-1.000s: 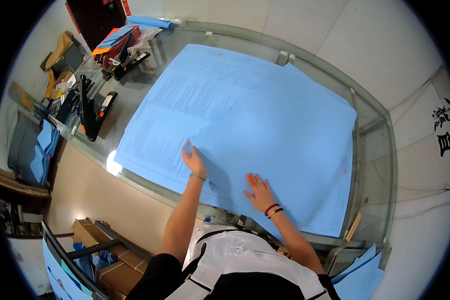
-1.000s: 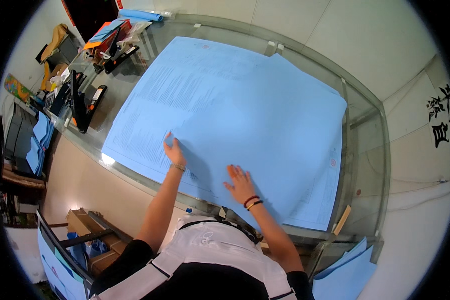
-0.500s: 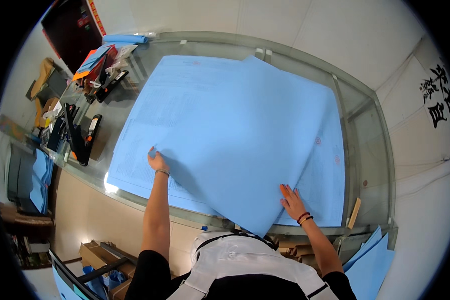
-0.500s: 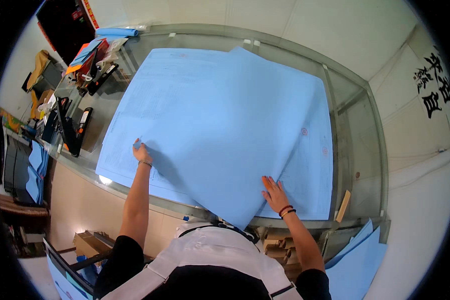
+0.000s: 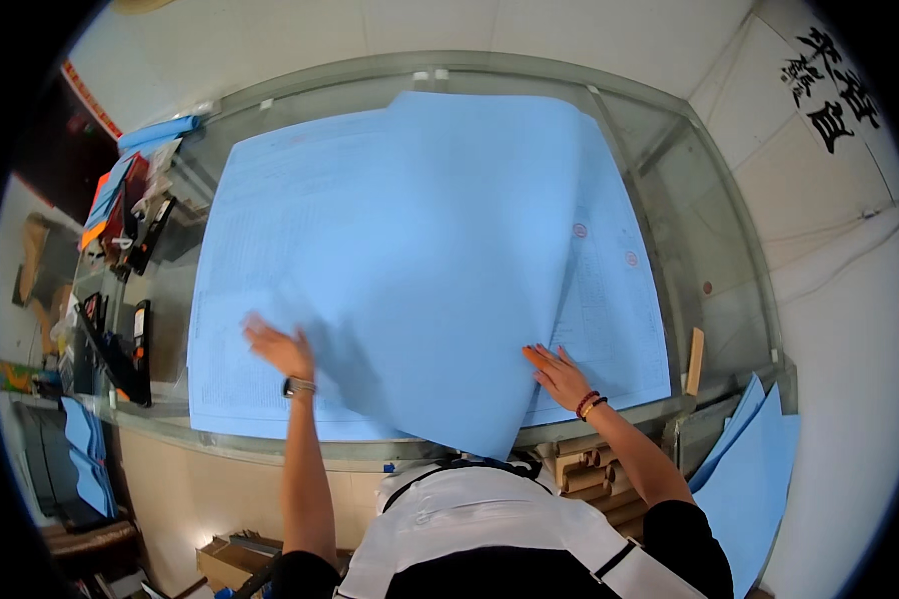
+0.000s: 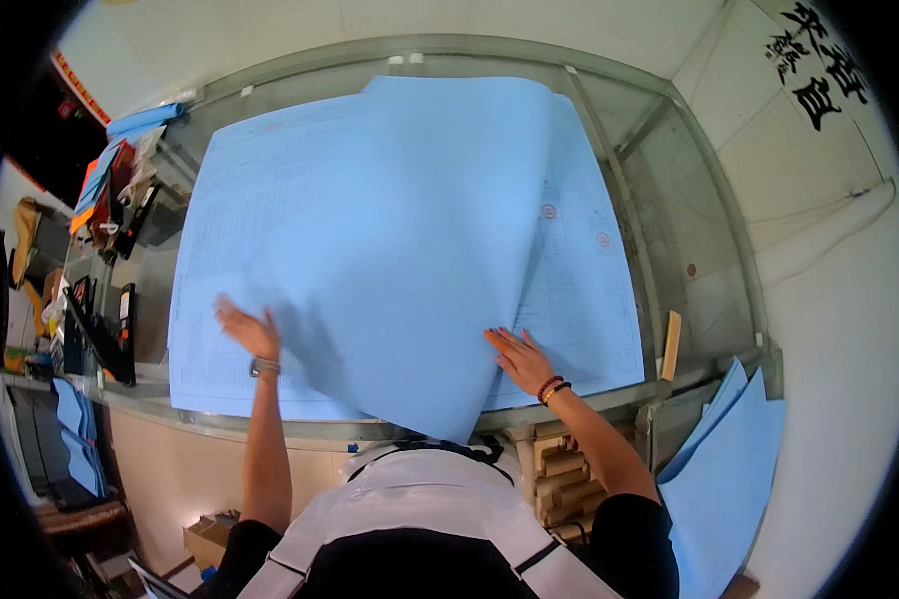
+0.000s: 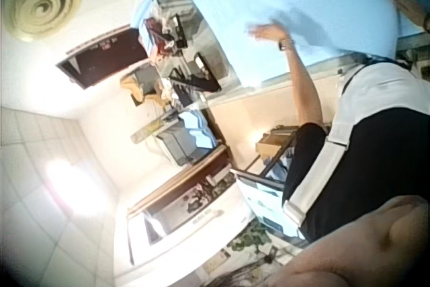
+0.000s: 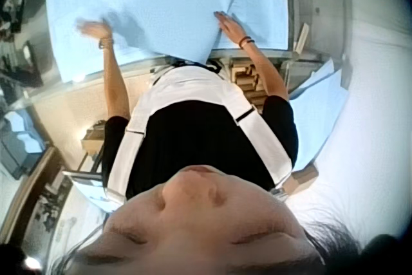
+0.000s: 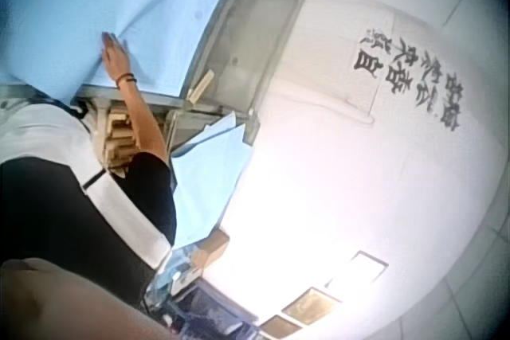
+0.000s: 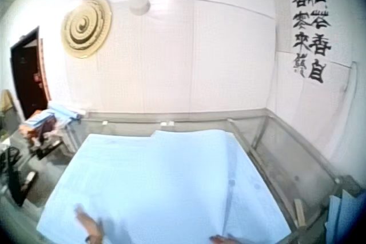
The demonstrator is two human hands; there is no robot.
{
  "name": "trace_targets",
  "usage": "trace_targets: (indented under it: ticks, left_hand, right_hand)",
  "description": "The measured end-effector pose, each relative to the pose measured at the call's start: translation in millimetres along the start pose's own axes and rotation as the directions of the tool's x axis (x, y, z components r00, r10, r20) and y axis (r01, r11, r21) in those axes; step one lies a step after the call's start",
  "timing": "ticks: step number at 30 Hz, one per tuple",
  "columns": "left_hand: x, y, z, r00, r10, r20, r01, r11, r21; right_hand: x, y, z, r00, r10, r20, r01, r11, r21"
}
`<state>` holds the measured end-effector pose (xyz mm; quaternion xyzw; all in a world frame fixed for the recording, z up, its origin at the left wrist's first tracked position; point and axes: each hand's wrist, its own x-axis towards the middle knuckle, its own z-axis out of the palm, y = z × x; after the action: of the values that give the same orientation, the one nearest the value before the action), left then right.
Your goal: The person sorts through and organizes large blue architectural blueprints on a glass table, turning over several sheets and smoothing them with a wooden block.
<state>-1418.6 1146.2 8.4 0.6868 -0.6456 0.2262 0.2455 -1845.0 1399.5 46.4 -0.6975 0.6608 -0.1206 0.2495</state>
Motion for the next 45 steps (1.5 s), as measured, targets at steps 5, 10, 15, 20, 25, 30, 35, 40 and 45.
trace_targets:
  ticks: [5, 10, 15, 20, 25, 30, 35, 40, 45]
  left_hand:
    - [-69, 161, -81, 0.637, 0.675, 0.372, -0.282, 0.653, -0.702]
    - [-91, 191, -102, 0.549, 0.723, 0.420, -0.396, 0.668, -0.630]
    - [-93, 196, -103, 0.515, 0.733, 0.443, -0.414, 0.666, -0.620]
    - [-93, 193, -103, 0.519, 0.729, 0.447, -0.418, 0.672, -0.611]
    - [-92, 193, -104, 0.514, 0.722, 0.463, -0.425, 0.683, -0.594]
    - [-90, 188, -103, 0.515, 0.713, 0.476, -0.428, 0.695, -0.578]
    - [-89, 193, -106, 0.501, 0.712, 0.492, -0.416, 0.697, -0.584]
    - [-90, 195, -101, 0.516, 0.715, 0.471, -0.428, 0.692, -0.582]
    - [-88, 199, -99, 0.482, 0.706, 0.518, -0.410, 0.705, -0.579]
  right_hand:
    - [1, 4, 4, 1.000, 0.014, 0.012, -0.013, 1.000, -0.024]
    - [6, 8, 5, 0.996, -0.009, -0.094, 0.020, 0.994, 0.111]
    - [-30, 128, -37, 0.465, 0.492, -0.736, -0.254, 0.870, 0.422]
    - [-138, 226, -61, -0.192, 0.597, -0.779, -0.974, -0.015, 0.228]
    - [-166, 241, -43, -0.216, 0.795, -0.566, -0.854, 0.127, 0.505]
    - [-167, 261, -51, -0.130, 0.866, -0.484, -0.710, 0.259, 0.655]
    - [-143, 244, -62, 0.107, 0.726, -0.679, -0.701, 0.540, 0.467]
    - [-30, 78, -23, 0.699, 0.437, -0.566, -0.216, 0.884, 0.415]
    - [3, 14, 11, 0.922, 0.102, -0.375, -0.087, 0.995, 0.056]
